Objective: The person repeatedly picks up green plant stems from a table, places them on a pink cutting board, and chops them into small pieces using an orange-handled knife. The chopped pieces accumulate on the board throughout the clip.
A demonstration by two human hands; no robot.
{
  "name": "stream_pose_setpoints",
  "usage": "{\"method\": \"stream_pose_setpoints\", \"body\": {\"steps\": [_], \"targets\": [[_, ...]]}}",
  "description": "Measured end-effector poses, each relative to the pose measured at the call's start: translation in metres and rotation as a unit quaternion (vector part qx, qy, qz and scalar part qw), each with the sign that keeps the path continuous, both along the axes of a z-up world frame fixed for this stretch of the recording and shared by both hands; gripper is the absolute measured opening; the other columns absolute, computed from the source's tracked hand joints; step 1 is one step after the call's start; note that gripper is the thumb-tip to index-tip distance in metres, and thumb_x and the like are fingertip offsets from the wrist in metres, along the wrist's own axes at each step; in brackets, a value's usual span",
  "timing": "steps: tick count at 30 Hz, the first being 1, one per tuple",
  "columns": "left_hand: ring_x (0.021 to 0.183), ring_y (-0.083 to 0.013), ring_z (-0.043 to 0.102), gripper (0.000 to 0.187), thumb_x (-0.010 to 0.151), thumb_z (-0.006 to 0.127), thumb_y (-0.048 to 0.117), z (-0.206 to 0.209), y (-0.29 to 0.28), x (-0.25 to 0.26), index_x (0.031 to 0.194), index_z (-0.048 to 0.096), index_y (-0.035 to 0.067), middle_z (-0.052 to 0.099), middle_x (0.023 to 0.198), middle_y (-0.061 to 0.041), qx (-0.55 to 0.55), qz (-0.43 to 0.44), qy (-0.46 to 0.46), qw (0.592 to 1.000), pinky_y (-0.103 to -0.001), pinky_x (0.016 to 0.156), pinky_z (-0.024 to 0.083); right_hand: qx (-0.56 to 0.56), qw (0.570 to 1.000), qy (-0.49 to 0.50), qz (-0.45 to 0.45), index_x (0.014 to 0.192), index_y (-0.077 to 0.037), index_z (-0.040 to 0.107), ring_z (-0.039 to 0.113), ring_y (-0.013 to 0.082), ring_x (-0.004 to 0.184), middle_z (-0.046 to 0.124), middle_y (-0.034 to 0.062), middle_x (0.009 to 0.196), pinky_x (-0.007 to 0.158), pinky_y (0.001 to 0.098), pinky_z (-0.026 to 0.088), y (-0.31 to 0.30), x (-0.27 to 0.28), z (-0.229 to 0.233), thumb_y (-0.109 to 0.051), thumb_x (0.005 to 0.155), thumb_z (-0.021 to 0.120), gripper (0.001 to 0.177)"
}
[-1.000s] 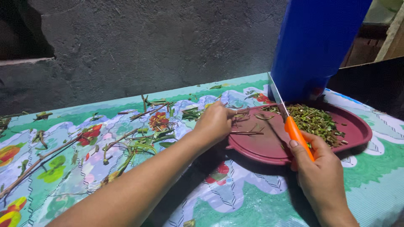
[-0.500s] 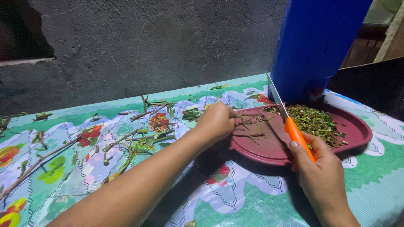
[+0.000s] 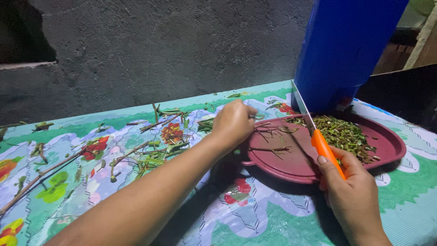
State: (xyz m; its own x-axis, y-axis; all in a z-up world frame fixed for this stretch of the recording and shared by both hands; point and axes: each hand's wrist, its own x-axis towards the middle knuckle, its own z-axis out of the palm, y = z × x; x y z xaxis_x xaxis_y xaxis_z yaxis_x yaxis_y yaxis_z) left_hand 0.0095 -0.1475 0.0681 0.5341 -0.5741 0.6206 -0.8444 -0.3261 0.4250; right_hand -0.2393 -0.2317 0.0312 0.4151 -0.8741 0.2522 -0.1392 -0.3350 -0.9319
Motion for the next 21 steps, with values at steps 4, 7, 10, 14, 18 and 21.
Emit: {"method": "stream_pose_setpoints", "body": {"steps": [4,7,10,14,18,21], "targets": [[0.1,-0.0308,0.074,0.027,0.08,0.074,0.027,-0.006,-0.015,-0.008,0.105,0.08,0.018,0.075,0.103,-0.008,0.007,-0.008,0.053,0.999,-0.043,0.089,0.057,0.0,1.0,-0.018,0.013,0.125,-0.014,0.073,0.046,0.0106,0.046,0.058,0.0043,0.061,0.041,0.0297,0.035,0.001,0.0,0.0,-0.03,0.095,0.065,0.034],[0.105,-0.0328,0.069,0.025,0.076,0.08,0.031,-0.017,-0.021,-0.01,0.094,0.083,0.013,0.073,0.101,-0.012,0.017,0.015,-0.034,0.999,-0.047,0.091,0.053,-0.002,1.0,-0.014,0.016,0.124,-0.014,0.072,0.046,0.0107,0.045,0.058,0.0039,0.06,0.041,0.0295,0.035,0.0,-0.001,0.0,-0.031,0.095,0.066,0.034],[0.106,-0.038,0.065,0.027,0.08,0.081,0.031,-0.026,-0.019,-0.004,0.095,0.082,0.009,0.067,0.109,-0.021,0.071,0.041,-0.051,0.995,-0.049,0.091,0.053,-0.01,1.0,-0.01,0.015,0.125,-0.014,0.072,0.046,0.0108,0.044,0.058,0.0038,0.06,0.04,0.0294,0.035,-0.002,-0.001,0.0,-0.032,0.096,0.066,0.034],[0.102,-0.0382,0.067,0.023,0.08,0.077,0.025,-0.031,-0.01,0.003,0.1,0.083,0.016,0.07,0.104,-0.019,0.041,-0.008,-0.024,0.999,-0.05,0.09,0.053,0.002,1.0,-0.016,0.017,0.126,-0.015,0.073,0.044,0.0107,0.045,0.056,0.0039,0.06,0.041,0.0298,0.033,-0.001,0.001,0.001,-0.03,0.095,0.065,0.035],[0.099,-0.0392,0.068,0.021,0.08,0.075,0.024,-0.026,-0.009,-0.005,0.098,0.083,0.017,0.07,0.101,-0.019,0.034,-0.049,-0.048,0.997,-0.05,0.088,0.053,0.003,1.0,-0.02,0.017,0.125,-0.014,0.073,0.044,0.0116,0.043,0.055,0.0042,0.059,0.039,0.0303,0.034,0.001,0.0,0.001,-0.029,0.095,0.065,0.034],[0.1,-0.0402,0.068,0.019,0.083,0.068,0.02,-0.02,-0.008,-0.02,0.094,0.083,0.016,0.069,0.103,-0.021,0.105,-0.054,-0.085,0.989,-0.05,0.091,0.054,0.001,1.0,-0.019,0.009,0.125,-0.014,0.072,0.044,0.011,0.044,0.055,0.0037,0.059,0.04,0.0297,0.033,0.001,0.001,0.001,-0.028,0.095,0.065,0.034]]}}
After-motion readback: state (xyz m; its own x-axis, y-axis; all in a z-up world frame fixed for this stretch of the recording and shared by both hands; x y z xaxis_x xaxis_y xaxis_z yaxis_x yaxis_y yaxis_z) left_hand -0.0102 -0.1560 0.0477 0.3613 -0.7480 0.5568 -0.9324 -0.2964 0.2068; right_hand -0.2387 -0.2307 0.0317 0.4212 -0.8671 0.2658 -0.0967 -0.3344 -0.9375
